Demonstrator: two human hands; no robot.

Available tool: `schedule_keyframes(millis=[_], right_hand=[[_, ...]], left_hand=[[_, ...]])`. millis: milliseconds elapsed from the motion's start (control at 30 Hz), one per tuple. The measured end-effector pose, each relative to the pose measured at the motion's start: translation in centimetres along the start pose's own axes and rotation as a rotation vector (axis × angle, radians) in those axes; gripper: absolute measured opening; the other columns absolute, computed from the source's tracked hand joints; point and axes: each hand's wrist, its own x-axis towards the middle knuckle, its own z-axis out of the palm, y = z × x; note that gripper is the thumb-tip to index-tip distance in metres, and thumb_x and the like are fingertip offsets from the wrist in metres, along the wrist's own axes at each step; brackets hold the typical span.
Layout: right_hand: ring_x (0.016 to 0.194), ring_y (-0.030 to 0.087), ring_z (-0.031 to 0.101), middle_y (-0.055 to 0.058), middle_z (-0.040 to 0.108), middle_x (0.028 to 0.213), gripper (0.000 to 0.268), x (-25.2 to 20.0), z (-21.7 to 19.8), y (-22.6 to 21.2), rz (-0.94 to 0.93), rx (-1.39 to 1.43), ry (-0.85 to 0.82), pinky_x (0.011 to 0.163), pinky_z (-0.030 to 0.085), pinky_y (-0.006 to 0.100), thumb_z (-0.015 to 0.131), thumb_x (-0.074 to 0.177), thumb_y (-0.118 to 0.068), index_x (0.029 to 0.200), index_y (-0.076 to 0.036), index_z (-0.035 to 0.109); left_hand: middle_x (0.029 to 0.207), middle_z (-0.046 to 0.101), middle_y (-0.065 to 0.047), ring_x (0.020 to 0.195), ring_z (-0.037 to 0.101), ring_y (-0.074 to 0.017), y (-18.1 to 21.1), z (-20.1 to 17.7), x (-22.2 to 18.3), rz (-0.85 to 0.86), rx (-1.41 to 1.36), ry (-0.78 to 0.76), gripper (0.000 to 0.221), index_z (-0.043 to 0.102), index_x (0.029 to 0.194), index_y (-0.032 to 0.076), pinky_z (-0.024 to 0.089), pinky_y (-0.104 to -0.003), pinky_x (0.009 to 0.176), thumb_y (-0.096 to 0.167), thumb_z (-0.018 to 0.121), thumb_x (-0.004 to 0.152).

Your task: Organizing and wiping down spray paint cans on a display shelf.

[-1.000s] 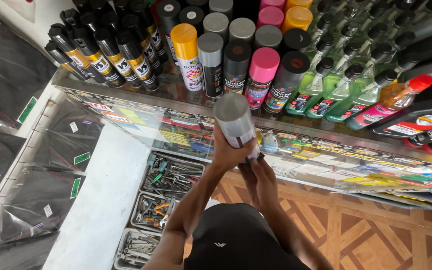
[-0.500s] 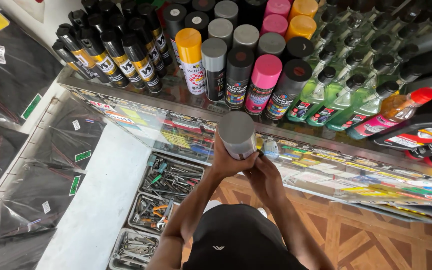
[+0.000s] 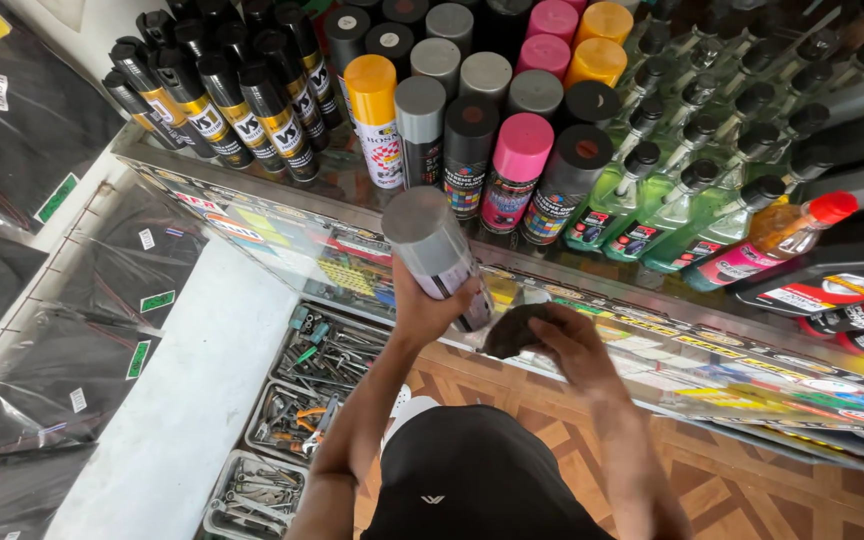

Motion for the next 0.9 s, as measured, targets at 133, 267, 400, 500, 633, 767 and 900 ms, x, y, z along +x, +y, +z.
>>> schedule_keyframes(millis=[133,267,400,500,633,767,900], right_hand=[[0.096,0.047,0.075,0.029,0.075,0.092,0.024,-4.2,3.2,-13.5,0.036,-1.129,-0.151,0.081,0.059,0.060,0.056,0.101,-0.020,0.111,0.000,0.066],[0.079,0.045,0.076,0.021,0.074,0.077,0.025,-5.1,1.3,-16.0,0.093,-1.621,-0.037,0.072,0.056,0.055,0.044,0.107,-0.027,0.105,-0.008,0.061],[0.089,0.056,0.071,0.026,0.076,0.084,0.019,-5.0,3.0,-21.4,0.104,-1.624,-0.449,0.078,0.055,0.065,0.049,0.101,-0.025,0.099,-0.009,0.060],[0.062,0.013,0.068,0.000,0.078,0.083,0.017,-2.8,0.5,-23.0,-0.338,-1.225,-0.683,0.054,0.051,0.029,0.063,0.094,-0.013,0.109,-0.008,0.070],[0.049,0.003,0.045,-0.003,0.071,0.081,0.063,-2.1,3.6,-27.5,-0.613,-1.138,-0.528,0.044,0.034,0.020,0.067,0.078,0.010,0.137,-0.010,0.063],[0.057,0.012,0.051,0.012,0.069,0.087,0.024,0.0,6.0,-31.0,-0.758,-1.072,-0.324,0.057,0.039,0.023,0.061,0.085,0.014,0.108,0.007,0.064],[0.087,0.020,0.051,0.016,0.064,0.110,0.019,6.1,6.3,-33.2,-0.896,-0.980,-0.132,0.085,0.043,0.030,0.058,0.107,0.013,0.126,0.009,0.061]], left_hand=[[0.120,0.058,-0.016,0.119,0.058,-0.0233,3.7,0.2,2.4,0.053,-0.029,-0.056,0.088,0.044,0.140,0.004,0.041,-0.051,0.108,0.015,0.093,0.068],[0.122,0.059,-0.018,0.125,0.052,-0.0219,8.9,1.9,3.8,0.088,-0.081,-0.141,0.080,0.045,0.141,0.006,0.038,-0.051,0.111,0.014,0.089,0.074],[0.115,0.062,-0.020,0.112,0.058,-0.0220,12.4,2.3,5.4,0.106,-0.044,-0.186,0.076,0.046,0.135,0.005,0.043,-0.054,0.106,0.013,0.090,0.073],[0.123,0.065,-0.014,0.108,0.070,-0.0259,14.4,1.2,8.4,0.325,-0.020,-0.380,0.071,0.038,0.141,0.004,0.057,-0.038,0.098,0.000,0.083,0.085],[0.130,0.058,-0.011,0.116,0.066,-0.0257,15.9,1.2,13.3,0.395,0.021,-0.417,0.076,0.037,0.145,0.008,0.054,-0.038,0.105,-0.003,0.086,0.088],[0.106,0.070,-0.015,0.088,0.072,-0.0235,16.7,1.6,19.5,0.494,0.007,-0.479,0.045,0.050,0.123,-0.001,0.061,-0.034,0.077,0.002,0.083,0.092],[0.089,0.076,-0.009,0.072,0.073,-0.0143,15.3,2.6,26.2,0.610,0.044,-0.559,0.019,0.070,0.103,-0.005,0.060,-0.025,0.059,0.012,0.077,0.098]])
